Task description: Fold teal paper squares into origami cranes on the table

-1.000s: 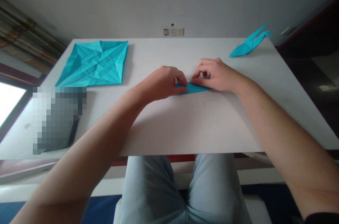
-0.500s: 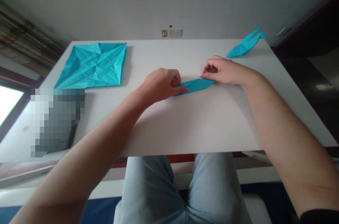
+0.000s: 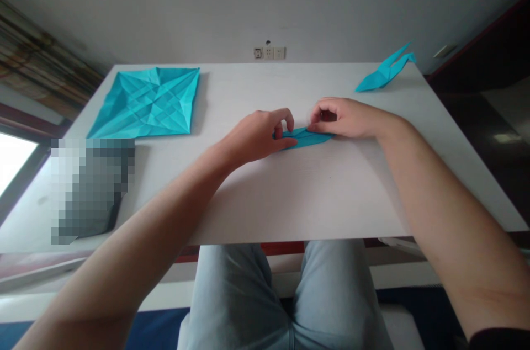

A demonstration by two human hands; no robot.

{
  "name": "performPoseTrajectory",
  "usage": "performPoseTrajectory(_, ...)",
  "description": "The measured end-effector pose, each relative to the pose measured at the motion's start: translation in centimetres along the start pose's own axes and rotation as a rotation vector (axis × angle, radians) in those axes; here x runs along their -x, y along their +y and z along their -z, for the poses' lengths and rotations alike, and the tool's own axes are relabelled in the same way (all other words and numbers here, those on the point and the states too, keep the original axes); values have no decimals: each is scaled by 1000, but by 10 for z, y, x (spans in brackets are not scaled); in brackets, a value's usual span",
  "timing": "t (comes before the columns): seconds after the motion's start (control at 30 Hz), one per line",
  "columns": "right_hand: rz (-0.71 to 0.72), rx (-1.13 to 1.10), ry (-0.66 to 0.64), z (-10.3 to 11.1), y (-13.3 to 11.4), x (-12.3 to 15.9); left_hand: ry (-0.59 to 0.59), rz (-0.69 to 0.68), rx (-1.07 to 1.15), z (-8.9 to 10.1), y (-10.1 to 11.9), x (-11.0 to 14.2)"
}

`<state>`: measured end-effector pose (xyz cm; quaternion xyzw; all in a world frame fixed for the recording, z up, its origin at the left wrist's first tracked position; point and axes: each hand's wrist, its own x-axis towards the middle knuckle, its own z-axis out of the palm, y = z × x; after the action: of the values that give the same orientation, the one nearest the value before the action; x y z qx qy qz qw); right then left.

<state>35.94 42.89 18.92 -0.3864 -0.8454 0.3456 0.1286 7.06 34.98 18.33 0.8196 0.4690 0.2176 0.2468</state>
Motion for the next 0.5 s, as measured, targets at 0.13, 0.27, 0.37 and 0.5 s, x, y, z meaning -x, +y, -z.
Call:
performPoseTrajectory(0.13, -14, -148, -51, -1, -3, 1, 3, -15, -72, 1, 0, 0)
performPoseTrajectory(0.27, 17, -229, -45, -3, -10, 2, 34, -65, -113, 2, 0, -1)
performPoseTrajectory(0.37, 68, -202, 50, -3, -20, 3, 21, -84, -30, 2, 1, -2)
performPoseTrajectory(0.5, 132, -169, 214, -4, -31, 4, 79, -38, 131, 4, 4, -3)
